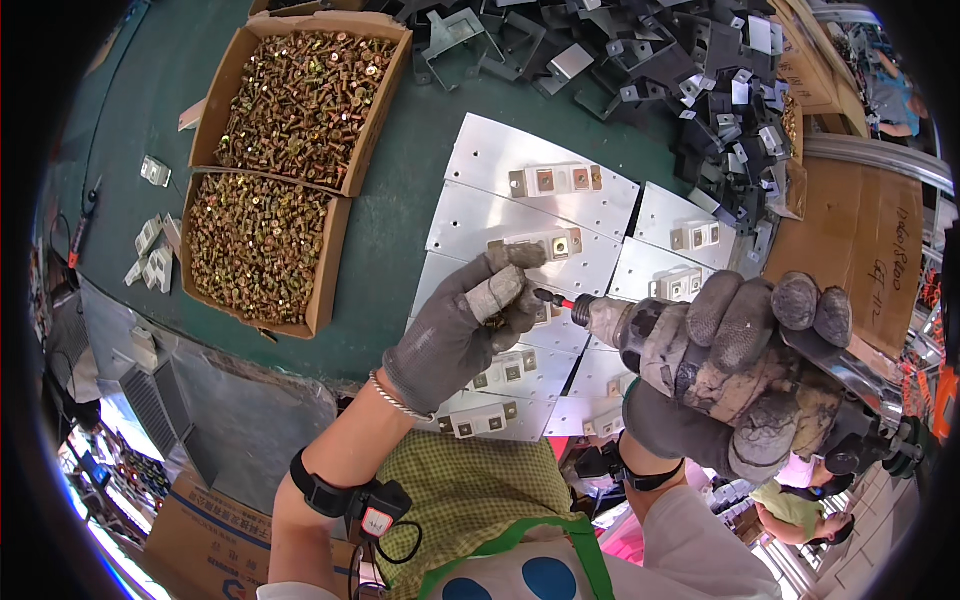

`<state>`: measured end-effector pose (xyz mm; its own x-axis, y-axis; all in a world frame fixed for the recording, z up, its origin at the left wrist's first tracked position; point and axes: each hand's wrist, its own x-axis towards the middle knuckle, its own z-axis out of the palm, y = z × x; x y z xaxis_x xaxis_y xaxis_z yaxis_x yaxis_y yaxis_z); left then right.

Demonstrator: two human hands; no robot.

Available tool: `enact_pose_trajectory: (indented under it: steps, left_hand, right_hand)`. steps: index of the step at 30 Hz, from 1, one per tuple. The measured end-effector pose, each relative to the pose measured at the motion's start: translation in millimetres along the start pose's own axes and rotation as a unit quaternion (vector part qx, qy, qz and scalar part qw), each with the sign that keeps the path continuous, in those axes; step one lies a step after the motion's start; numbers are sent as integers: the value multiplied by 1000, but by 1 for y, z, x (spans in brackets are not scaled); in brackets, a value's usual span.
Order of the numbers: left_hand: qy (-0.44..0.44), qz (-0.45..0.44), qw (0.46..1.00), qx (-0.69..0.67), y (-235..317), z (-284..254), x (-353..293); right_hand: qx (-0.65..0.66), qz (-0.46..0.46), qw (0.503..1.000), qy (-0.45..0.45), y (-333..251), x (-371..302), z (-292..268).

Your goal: Assembling electronic components onto a metal base plate using a power screwdriver.

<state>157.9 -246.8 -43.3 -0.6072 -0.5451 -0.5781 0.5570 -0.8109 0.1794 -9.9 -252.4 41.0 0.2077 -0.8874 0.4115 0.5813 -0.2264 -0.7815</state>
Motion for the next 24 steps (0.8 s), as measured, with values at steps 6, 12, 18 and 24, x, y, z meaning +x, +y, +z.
enact_pose_trajectory:
  steps: [6,12,18,24]
  left_hand:
    - [-83,44,995,-24,-10,-17,2]
    - [-28,15,998,-55,-8,-10,1]
    - [-26,21,995,92,-1,-4,-2]
    - [146,301,783,525,1,-21,8]
  right_hand:
    - [-24,-18,999,27,5,-3,5]
    - [-80,-16,997,-16,3,-7,-4]
    - [-54,11,994,90,3,-6,12]
    - [-266,-17,940,212,6,-35,-10]
